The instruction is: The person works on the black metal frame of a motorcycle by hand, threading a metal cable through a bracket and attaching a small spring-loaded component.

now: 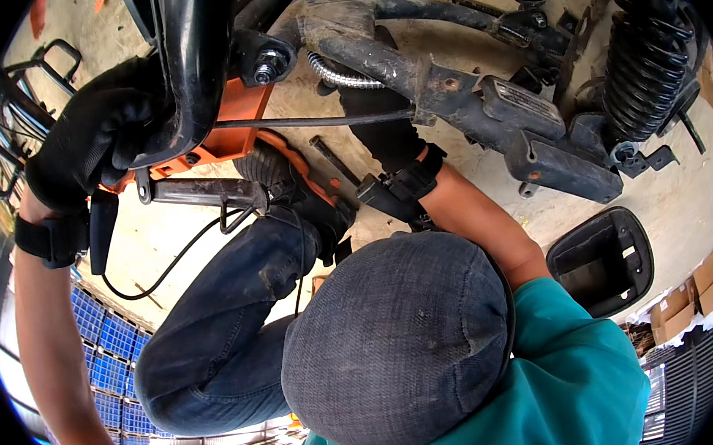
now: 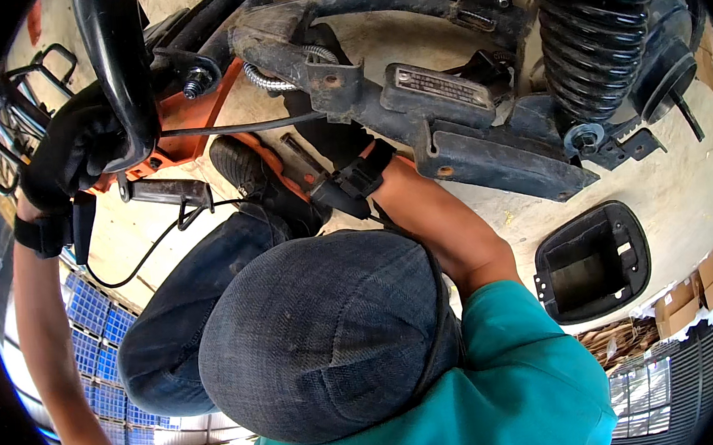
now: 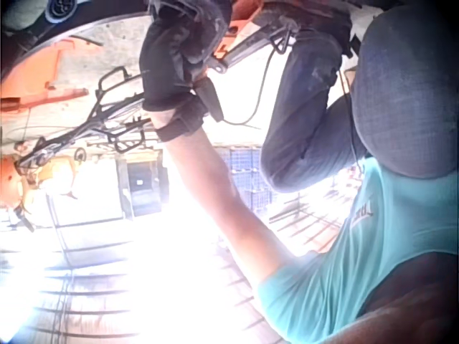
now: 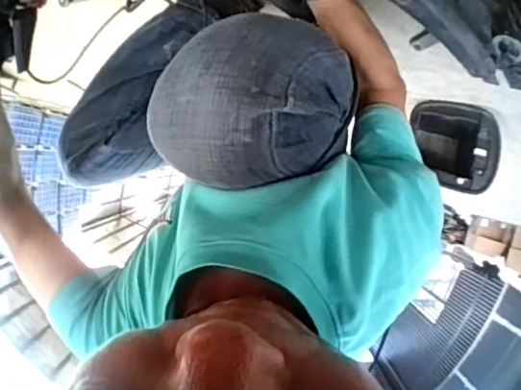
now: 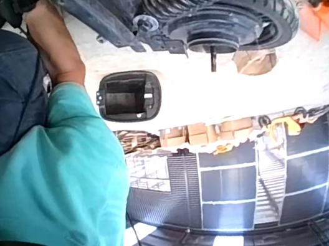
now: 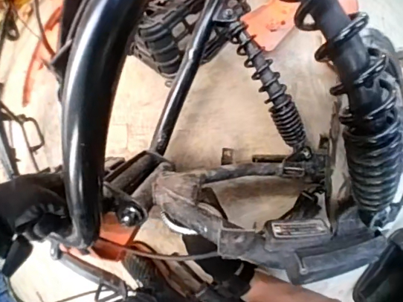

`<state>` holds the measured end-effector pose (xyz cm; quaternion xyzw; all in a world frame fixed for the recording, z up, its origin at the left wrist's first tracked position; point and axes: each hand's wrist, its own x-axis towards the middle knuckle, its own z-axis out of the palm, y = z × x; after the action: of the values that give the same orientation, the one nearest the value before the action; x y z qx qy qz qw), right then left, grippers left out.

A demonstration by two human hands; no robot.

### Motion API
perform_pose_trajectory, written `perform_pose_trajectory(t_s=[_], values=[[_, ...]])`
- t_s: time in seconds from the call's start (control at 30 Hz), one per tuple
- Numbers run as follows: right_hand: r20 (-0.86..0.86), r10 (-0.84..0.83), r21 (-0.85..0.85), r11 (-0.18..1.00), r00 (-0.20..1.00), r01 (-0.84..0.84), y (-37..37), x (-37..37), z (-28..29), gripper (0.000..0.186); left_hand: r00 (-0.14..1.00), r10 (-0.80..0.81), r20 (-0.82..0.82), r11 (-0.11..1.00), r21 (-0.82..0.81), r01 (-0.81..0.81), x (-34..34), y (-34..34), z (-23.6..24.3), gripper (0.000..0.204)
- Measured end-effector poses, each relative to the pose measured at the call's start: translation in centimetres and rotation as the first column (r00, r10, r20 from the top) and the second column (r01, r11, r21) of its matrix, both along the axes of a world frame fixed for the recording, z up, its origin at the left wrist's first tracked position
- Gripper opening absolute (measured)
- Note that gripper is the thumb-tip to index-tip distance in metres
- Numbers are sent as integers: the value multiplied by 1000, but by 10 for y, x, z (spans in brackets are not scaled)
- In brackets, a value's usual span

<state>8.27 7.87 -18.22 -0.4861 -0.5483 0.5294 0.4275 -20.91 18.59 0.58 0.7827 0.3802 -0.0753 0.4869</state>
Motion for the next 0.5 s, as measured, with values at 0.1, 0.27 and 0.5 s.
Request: perform_pose_trajectory(t_s=[0.1, 0.27, 0.5], values=[[-6, -8, -10, 1000, 1000, 8, -3, 2, 2, 25, 997, -53, -65, 998, -40, 50, 4, 5, 4, 39], [-28, -28, -7, 1000, 999, 28, -3, 1, -1, 25, 982, 132, -138, 979, -138, -151, 27, 4, 5, 38], [-71, -42, -2, 999, 997, 41, -1, 1, -3, 25, 967, 107, -229, 965, -211, -157, -5, -1, 5, 50]])
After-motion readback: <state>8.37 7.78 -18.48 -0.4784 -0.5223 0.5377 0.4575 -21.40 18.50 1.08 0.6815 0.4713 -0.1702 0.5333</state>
